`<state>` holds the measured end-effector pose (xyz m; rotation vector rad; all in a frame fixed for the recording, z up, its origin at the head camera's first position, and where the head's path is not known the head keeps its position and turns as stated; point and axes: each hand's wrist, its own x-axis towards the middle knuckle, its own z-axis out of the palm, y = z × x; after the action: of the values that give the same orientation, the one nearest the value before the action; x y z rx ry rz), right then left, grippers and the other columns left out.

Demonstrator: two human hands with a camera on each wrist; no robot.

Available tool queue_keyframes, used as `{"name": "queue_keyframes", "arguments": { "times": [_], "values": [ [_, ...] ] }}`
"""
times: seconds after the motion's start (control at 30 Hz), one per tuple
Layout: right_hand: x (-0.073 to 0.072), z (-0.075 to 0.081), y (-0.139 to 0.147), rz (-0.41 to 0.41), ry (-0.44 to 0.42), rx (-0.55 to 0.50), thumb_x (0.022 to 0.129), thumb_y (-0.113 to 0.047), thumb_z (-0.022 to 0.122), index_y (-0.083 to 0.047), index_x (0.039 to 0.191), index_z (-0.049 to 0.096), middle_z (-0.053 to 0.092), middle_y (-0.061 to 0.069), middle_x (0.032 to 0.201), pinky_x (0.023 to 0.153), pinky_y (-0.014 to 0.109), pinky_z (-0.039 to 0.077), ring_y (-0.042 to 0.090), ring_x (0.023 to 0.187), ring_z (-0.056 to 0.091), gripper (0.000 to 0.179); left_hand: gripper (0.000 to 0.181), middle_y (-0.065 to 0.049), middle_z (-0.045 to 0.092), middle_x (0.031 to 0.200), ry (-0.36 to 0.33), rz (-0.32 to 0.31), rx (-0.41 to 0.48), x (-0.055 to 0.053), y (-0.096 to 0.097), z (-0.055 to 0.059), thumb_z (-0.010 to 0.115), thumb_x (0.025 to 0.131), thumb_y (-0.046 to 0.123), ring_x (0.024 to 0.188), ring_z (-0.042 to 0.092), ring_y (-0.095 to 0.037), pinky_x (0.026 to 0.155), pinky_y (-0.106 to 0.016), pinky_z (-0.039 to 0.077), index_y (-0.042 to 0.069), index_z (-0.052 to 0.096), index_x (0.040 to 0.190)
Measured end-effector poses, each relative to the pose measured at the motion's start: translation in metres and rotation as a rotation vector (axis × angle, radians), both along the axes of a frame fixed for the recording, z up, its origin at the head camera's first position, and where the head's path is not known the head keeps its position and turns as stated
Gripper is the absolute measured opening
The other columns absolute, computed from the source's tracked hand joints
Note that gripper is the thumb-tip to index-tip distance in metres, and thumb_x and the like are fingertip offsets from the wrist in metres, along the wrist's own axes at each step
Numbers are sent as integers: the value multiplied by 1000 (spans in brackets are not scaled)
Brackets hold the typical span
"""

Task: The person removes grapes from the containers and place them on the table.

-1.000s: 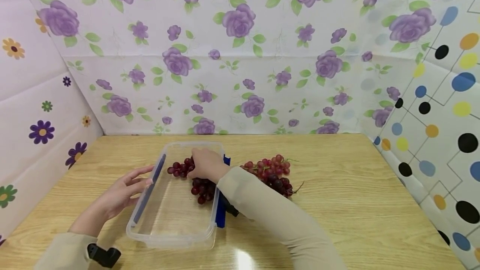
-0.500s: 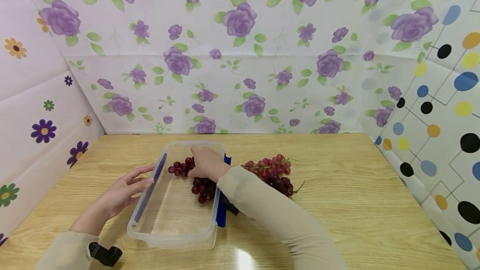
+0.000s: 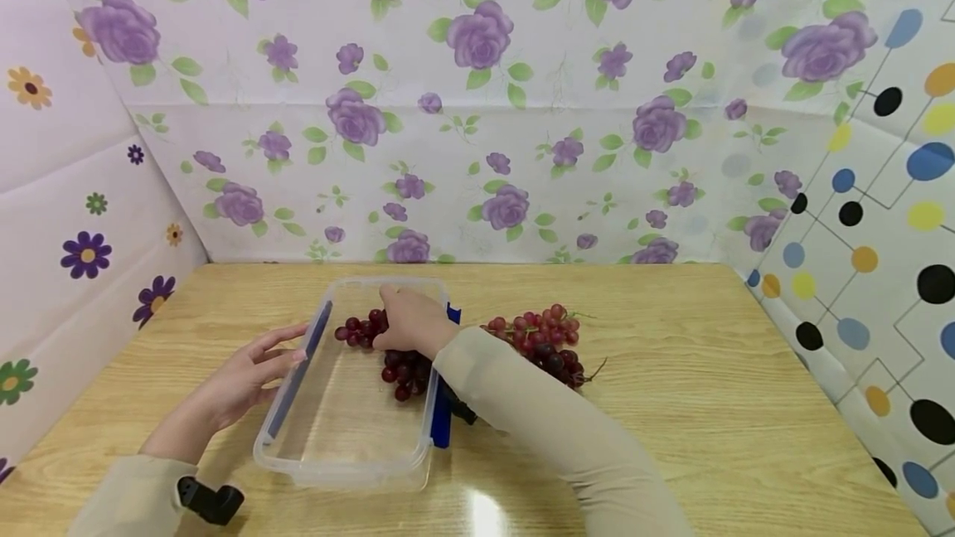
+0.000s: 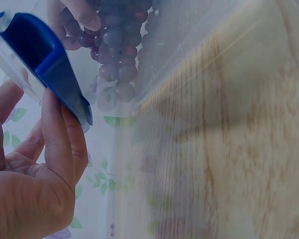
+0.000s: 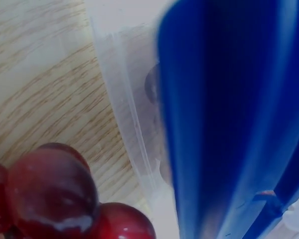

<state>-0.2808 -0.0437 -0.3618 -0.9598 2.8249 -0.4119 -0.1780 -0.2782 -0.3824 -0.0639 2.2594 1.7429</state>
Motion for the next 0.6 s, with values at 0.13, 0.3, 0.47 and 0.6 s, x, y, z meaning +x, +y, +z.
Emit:
{"name": "queue_keyframes", "arguments": {
  "times": [0.13, 0.3, 0.47, 0.6],
  "values": [
    [0, 1, 0, 7, 1, 15, 76, -33, 67, -16, 99, 44, 51, -1, 84, 57, 24, 37, 13, 71, 47, 37, 64, -18, 41, 133, 3, -1, -1, -1, -1, 0, 54, 92, 35, 105, 50, -15, 90, -37, 46, 19, 24, 145],
    [0, 2, -1, 5, -8, 30, 77, -34, 66, -16, 103, 46, 52, -1, 86, 58, 24, 38, 13, 73, 48, 37, 64, -18, 40, 135, 1, 0, -6, -1, -1, -1, 54, 92, 36, 106, 50, -15, 90, -37, 46, 20, 24, 146],
    [-1, 0, -3, 4, -7, 51, 78, -39, 68, -17, 115, 48, 55, -1, 95, 63, 25, 42, 12, 79, 50, 48, 64, -18, 40, 135, 2, -1, -11, -1, -1, -1, 54, 92, 37, 108, 49, -16, 90, -38, 46, 20, 24, 146],
    [-2, -1, -3, -7, -25, 52, 75, -40, 73, -17, 110, 48, 56, -1, 96, 65, 26, 44, 13, 80, 51, 50, 64, -18, 40, 135, 0, -1, -4, -1, 0, -1, 54, 92, 36, 109, 49, -17, 92, -39, 45, 20, 24, 146]
  ]
}}
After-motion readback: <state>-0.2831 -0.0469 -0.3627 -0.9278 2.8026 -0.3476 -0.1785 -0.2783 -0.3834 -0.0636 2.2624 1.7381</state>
